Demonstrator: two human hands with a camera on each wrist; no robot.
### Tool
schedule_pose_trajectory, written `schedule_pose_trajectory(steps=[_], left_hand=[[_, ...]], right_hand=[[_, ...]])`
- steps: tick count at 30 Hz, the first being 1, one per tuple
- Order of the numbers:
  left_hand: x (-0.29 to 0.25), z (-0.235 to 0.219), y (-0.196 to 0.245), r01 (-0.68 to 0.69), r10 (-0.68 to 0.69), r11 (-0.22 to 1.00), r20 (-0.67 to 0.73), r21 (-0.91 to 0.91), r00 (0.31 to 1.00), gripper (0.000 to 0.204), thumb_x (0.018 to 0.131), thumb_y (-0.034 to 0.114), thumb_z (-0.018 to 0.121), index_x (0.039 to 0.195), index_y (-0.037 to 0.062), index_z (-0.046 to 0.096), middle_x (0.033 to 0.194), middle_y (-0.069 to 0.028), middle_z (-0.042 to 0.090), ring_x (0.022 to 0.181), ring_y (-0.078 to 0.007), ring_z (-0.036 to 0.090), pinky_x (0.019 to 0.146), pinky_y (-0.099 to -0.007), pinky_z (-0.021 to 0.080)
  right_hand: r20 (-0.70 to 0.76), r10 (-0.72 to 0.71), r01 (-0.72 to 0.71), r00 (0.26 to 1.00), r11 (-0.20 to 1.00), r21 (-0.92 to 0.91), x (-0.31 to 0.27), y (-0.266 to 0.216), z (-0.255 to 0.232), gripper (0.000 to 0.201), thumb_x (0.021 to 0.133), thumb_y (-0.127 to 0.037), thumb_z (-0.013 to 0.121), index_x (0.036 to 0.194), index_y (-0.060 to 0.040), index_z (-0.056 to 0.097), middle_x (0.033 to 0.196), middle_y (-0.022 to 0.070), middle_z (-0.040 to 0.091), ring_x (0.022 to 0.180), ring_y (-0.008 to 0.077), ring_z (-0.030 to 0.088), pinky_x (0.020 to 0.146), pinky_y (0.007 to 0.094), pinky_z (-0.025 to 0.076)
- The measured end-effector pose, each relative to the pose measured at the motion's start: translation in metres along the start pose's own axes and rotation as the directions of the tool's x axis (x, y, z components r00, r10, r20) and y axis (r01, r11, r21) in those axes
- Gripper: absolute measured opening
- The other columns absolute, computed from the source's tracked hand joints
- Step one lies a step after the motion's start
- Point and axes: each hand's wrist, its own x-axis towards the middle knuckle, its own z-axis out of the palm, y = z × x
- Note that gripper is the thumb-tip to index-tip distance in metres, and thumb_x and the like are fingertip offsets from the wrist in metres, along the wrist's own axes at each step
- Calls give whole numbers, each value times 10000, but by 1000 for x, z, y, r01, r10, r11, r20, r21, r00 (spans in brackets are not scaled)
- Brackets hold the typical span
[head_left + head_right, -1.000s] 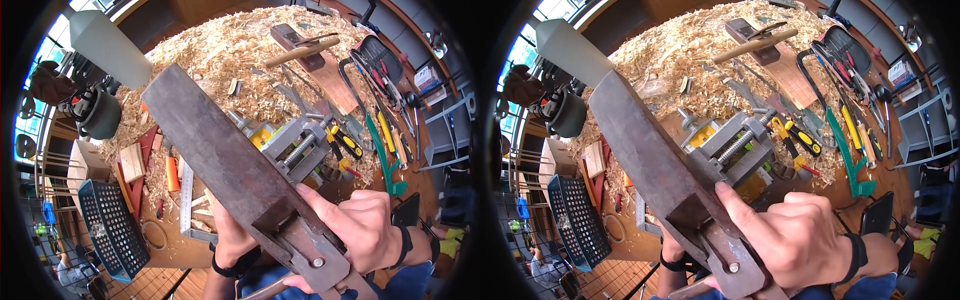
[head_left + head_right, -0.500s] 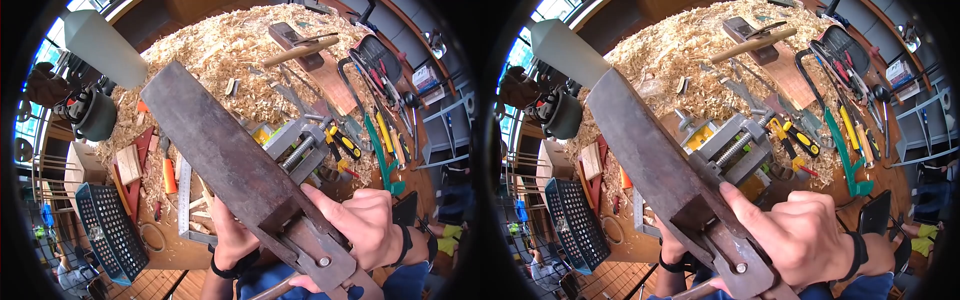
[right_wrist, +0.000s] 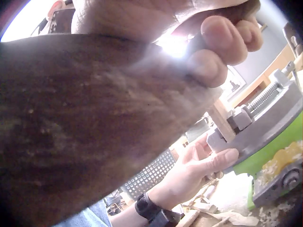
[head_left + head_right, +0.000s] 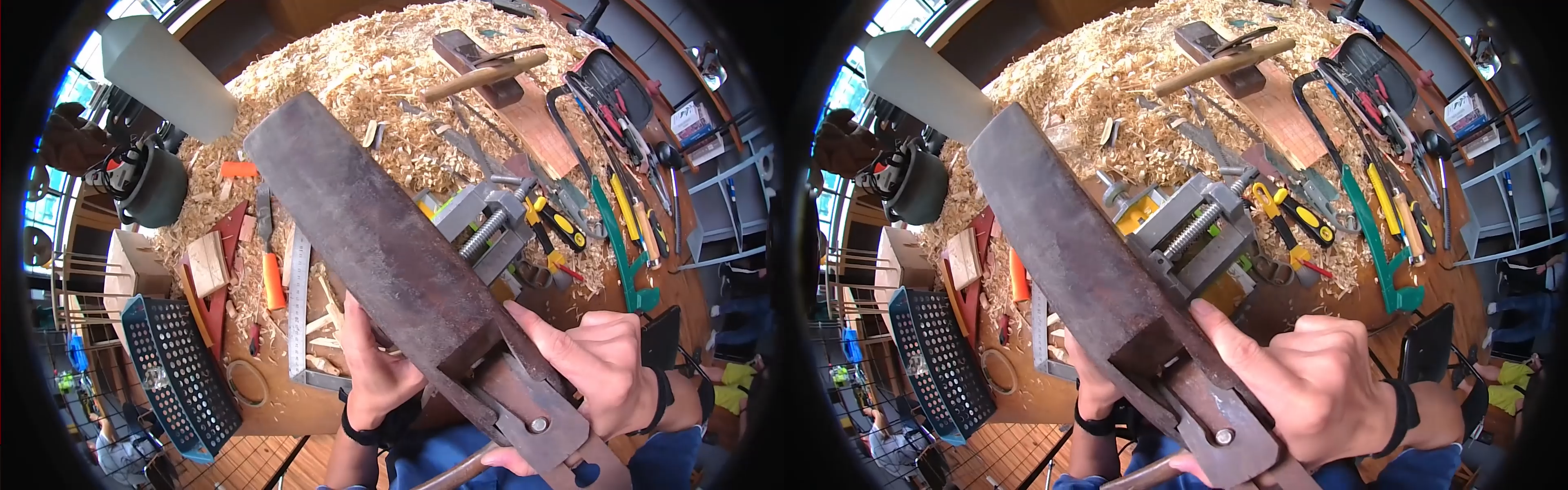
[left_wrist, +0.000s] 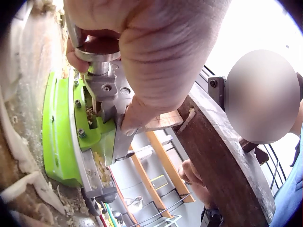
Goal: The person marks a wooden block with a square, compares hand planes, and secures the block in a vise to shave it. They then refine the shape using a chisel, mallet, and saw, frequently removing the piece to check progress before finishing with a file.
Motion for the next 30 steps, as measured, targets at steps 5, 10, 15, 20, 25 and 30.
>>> schedule_pose_trajectory(steps=[5, 10, 15, 20, 25, 30], left_hand=[[2, -3, -1, -47, 46, 996, 16, 73, 999, 940, 732, 216, 1000, 1469, -67, 489, 1346, -195, 642, 1200, -303, 683, 1007, -401, 547], [1, -3, -3, -18, 17, 999, 43, 27, 999, 941, 725, 228, 1007, 1468, -52, 501, 1362, -181, 631, 1203, -286, 676, 1014, -405, 546], [-2, 1, -9, -33, 33, 999, -18, -32, 999, 951, 708, 216, 1019, 1463, -45, 505, 1360, -168, 630, 1216, -272, 669, 1032, -402, 540], [1, 2, -3, 56, -57, 986, -2, -157, 998, 965, 695, 209, 1027, 1466, -39, 503, 1366, -156, 621, 1242, -262, 657, 1052, -403, 533], [-2, 2, -8, 43, -45, 995, -20, -94, 999, 973, 691, 209, 1030, 1468, -36, 496, 1376, -153, 618, 1253, -254, 647, 1055, -409, 532], [-2, 3, -10, 52, -54, 992, -21, -113, 998, 983, 684, 207, 1034, 1469, -33, 494, 1381, -154, 616, 1248, -260, 648, 1048, -411, 536]], right_hand=[[-31, -14, 12, 999, 999, -47, 2, -3, 2, 1160, 657, -691, 942, 1391, 153, 637, 636, -62, 645, 468, 93, 577, 485, 271, 332], [-32, -32, 29, 999, 996, -88, 2, -5, 1, 1137, 663, -678, 945, 1389, 145, 644, 608, -69, 615, 453, 92, 555, 483, 272, 328], [-38, -10, 8, 999, 999, -37, 1, -4, 0, 1141, 659, -684, 947, 1386, 142, 646, 627, -55, 646, 453, 95, 567, 470, 285, 317], [-81, -50, 49, 995, 999, -19, 1, 1, 4, 1141, 656, -669, 955, 1393, 142, 639, 651, -40, 674, 461, 102, 580, 461, 285, 317], [-116, -63, 68, 991, 997, 33, 4, 5, 6, 1140, 652, -669, 959, 1390, 139, 639, 665, -36, 684, 463, 111, 582, 460, 295, 308], [-101, -61, 63, 993, 998, 14, 5, 4, 5, 1151, 640, -671, 963, 1395, 135, 639, 681, -34, 695, 468, 121, 586, 470, 297, 332]])
